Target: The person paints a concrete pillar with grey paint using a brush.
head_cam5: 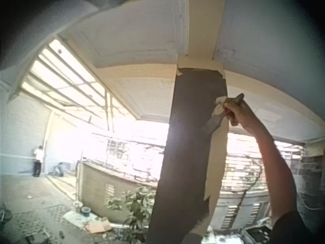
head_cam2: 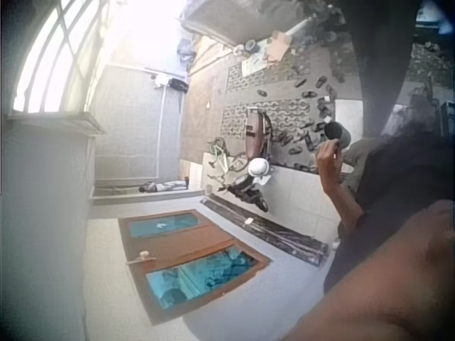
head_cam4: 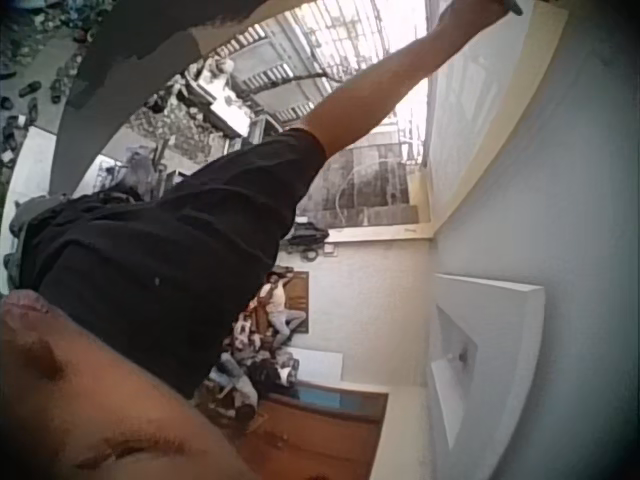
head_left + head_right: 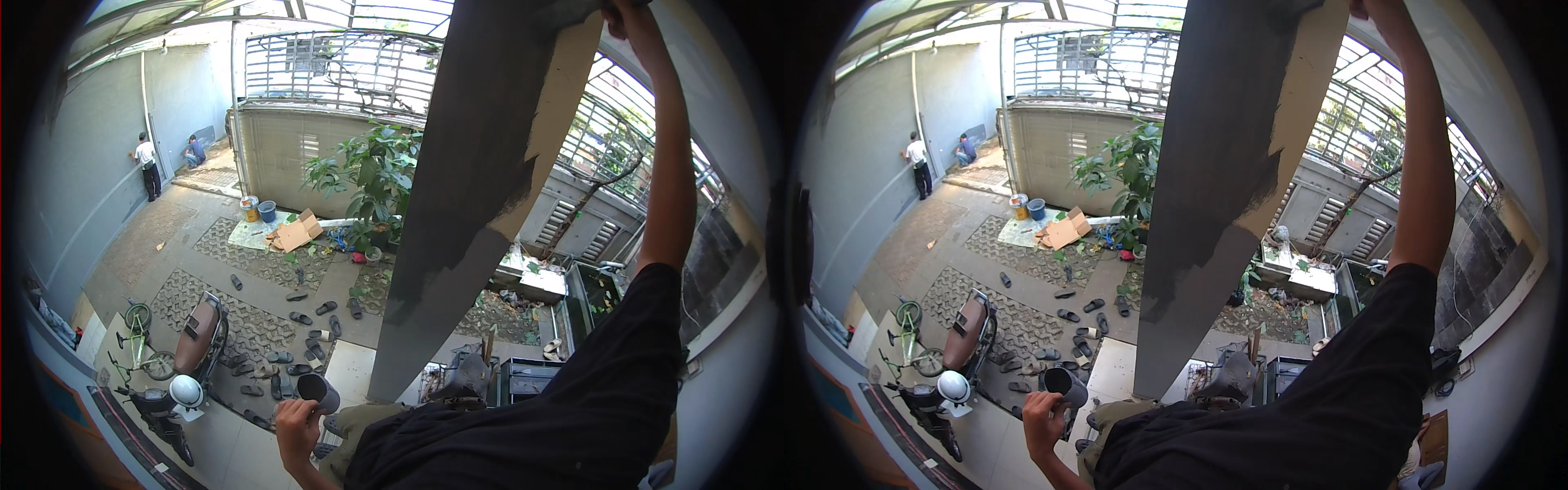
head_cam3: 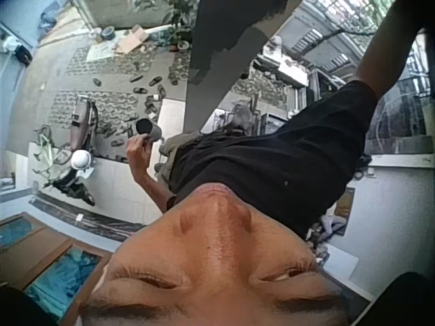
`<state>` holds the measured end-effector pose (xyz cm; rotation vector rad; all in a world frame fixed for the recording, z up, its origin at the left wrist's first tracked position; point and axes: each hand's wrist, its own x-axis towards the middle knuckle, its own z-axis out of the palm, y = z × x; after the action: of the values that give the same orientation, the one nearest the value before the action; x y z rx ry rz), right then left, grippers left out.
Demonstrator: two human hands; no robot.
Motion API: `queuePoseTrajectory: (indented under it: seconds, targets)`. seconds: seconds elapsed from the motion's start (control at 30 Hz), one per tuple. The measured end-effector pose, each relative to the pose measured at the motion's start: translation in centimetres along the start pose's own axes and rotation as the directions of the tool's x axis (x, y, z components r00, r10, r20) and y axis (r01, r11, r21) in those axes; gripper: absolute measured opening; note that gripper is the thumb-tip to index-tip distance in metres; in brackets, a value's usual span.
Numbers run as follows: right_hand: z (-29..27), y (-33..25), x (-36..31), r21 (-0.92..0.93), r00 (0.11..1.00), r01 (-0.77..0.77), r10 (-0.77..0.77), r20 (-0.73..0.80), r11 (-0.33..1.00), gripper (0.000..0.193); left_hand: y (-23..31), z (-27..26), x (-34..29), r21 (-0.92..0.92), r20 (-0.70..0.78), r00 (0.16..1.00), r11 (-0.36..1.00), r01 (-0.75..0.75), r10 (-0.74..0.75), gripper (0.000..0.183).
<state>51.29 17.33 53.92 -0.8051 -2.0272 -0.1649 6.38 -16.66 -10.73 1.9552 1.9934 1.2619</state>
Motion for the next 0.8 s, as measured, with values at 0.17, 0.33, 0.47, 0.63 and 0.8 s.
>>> queuePoseTrajectory:
  seconds: [0.17,0.33,0.47,0.63,0.8]
  targets:
    - [-3.0,-2.0,5.3,-0.274,0.798,0.299,-0.397,-0.454,0.914,0.031,-0.1,0.2,0.2,0.007,0.009,1.0,1.0,0.017,-0.017,0.022]
    - [5.2,0.5,1.6,-0.675,0.537,0.422,-0.766,-0.352,0.606,0.023,-0.5,0.5,0.4,-0.032,0.011,1.0,0.999,0.001,-0.001,0.021]
    - [13.4,3.5,-9.4,-0.812,0.817,0.38,-0.572,0.07,0.443,0.029,-1.1,0.4,0.4,-0.037,0.02,1.0,0.999,-0.014,0.015,0.022]
    - [23.9,3.2,-28.5,-0.719,0.848,0.521,-0.372,0.377,0.461,0.029,-1.2,0.5,0.5,-0.044,-0.005,1.0,0.999,-0.022,0.022,0.022]
    - [29.2,-0.7,-42.0,-0.379,0.872,0.422,-0.255,0.418,0.823,0.024,-0.5,0.3,0.7,-0.062,0.003,1.0,0.998,-0.021,0.021,0.022]
